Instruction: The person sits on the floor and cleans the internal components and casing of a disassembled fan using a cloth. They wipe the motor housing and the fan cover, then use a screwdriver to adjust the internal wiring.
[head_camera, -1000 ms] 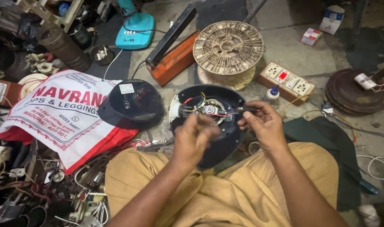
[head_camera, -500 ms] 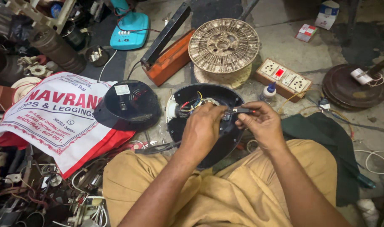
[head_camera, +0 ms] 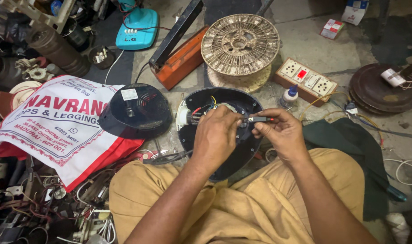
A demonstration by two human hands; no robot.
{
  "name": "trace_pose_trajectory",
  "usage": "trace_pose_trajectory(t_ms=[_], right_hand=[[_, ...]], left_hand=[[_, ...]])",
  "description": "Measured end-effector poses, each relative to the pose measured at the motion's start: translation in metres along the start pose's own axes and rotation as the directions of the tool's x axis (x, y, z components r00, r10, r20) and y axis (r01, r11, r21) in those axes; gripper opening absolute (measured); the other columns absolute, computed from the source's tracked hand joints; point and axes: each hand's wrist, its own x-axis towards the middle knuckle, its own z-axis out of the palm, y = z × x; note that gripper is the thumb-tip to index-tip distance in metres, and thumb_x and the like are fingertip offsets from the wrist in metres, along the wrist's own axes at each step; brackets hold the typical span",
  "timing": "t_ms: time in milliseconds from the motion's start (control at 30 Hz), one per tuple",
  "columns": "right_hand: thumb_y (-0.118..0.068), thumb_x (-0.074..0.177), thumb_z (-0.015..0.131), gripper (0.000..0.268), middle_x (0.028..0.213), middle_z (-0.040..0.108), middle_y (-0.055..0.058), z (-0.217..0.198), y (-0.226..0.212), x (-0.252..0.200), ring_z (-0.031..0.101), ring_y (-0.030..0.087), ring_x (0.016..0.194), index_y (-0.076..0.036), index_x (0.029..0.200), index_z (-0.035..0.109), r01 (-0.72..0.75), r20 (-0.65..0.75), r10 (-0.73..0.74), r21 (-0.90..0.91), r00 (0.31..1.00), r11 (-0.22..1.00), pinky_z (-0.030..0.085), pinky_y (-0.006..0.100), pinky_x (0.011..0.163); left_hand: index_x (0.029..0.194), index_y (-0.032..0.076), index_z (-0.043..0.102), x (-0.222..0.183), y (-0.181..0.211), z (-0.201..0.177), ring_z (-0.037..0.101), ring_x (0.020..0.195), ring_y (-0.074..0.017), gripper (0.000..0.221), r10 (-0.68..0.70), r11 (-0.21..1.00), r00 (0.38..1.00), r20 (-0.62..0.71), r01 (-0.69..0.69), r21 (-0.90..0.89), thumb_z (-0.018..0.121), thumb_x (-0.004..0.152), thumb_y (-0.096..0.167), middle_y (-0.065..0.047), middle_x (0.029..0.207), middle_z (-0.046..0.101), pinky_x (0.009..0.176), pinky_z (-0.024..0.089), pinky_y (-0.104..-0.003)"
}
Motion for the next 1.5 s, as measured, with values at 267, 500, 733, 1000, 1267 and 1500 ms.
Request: trace_pose_trajectory(t_ms=[267, 500, 733, 1000, 1267, 1500], right_hand=[[0.003, 0.092, 0.072, 0.023, 0.114, 0.074, 0.016, -0.001, 0.001, 0.0, 0.072, 0.016, 0.087, 0.0, 0.114, 0.065, 0.006, 0.021, -0.006, -0.007, 1.0, 1.0, 0.062, 0.032, 0.075], [0.003, 0.091, 0.073, 0.024, 0.114, 0.075, 0.016, -0.003, 0.001, 0.0, 0.073, 0.016, 0.088, 0.001, 0.114, 0.066, 0.0, 0.026, 0.001, -0.03, 1.0, 1.0, 0.062, 0.032, 0.076], [0.003, 0.092, 0.072, 0.023, 0.116, 0.074, 0.017, -0.003, 0.002, -0.001, 0.073, 0.016, 0.088, 0.0, 0.114, 0.066, 0.015, 0.033, -0.014, -0.003, 0.999, 1.0, 0.062, 0.031, 0.077], [0.004, 0.091, 0.073, 0.023, 0.116, 0.074, 0.017, -0.003, 0.002, -0.001, 0.073, 0.016, 0.09, 0.001, 0.113, 0.066, 0.017, 0.038, -0.016, -0.032, 0.999, 0.999, 0.062, 0.031, 0.079], [0.006, 0.091, 0.072, 0.024, 0.113, 0.074, 0.017, -0.004, 0.006, -0.003, 0.073, 0.017, 0.09, 0.002, 0.113, 0.066, 0.02, 0.055, -0.017, -0.061, 0.998, 0.998, 0.062, 0.032, 0.08], [0.006, 0.091, 0.072, 0.023, 0.116, 0.074, 0.018, -0.003, 0.005, -0.002, 0.073, 0.017, 0.092, 0.002, 0.112, 0.066, 0.008, 0.03, -0.007, -0.035, 1.0, 0.999, 0.063, 0.033, 0.082]], left_hand=[[0.096, 0.01, 0.075, 0.0, -0.006, 0.003, 0.063, 0.093, -0.0306, 0.011, 0.014, 0.999, 1.0, 0.027, -0.015, 0.049, 0.065, 0.09, 0.009, -0.009, 0.093, 0.063, 0.079, 0.047, -0.045], [0.101, 0.012, 0.077, -0.002, -0.007, 0.004, 0.062, 0.09, -0.0297, 0.022, 0.049, 0.997, 0.998, 0.025, -0.051, 0.057, 0.063, 0.087, 0.003, -0.007, 0.093, 0.063, 0.081, 0.05, -0.043], [0.101, 0.011, 0.076, -0.003, -0.008, 0.006, 0.063, 0.092, -0.0307, 0.019, 0.023, 1.0, 1.0, -0.003, -0.023, -0.012, 0.063, 0.089, 0.003, -0.009, 0.094, 0.063, 0.083, 0.05, -0.043], [0.103, 0.011, 0.076, -0.004, -0.011, 0.006, 0.063, 0.092, -0.0305, 0.021, 0.015, 1.0, 1.0, 0.028, -0.014, -0.019, 0.063, 0.09, 0.003, -0.008, 0.095, 0.064, 0.083, 0.051, -0.043], [0.104, 0.009, 0.075, -0.006, -0.013, 0.005, 0.064, 0.095, -0.031, 0.02, 0.012, 0.994, 1.0, 0.025, -0.009, -0.105, 0.065, 0.089, 0.003, -0.009, 0.095, 0.065, 0.084, 0.051, -0.042], [0.103, 0.009, 0.075, -0.007, -0.014, 0.006, 0.064, 0.095, -0.0314, 0.019, -0.005, 0.994, 1.0, -0.009, 0.004, -0.113, 0.064, 0.09, 0.002, -0.01, 0.097, 0.065, 0.083, 0.052, -0.042]])
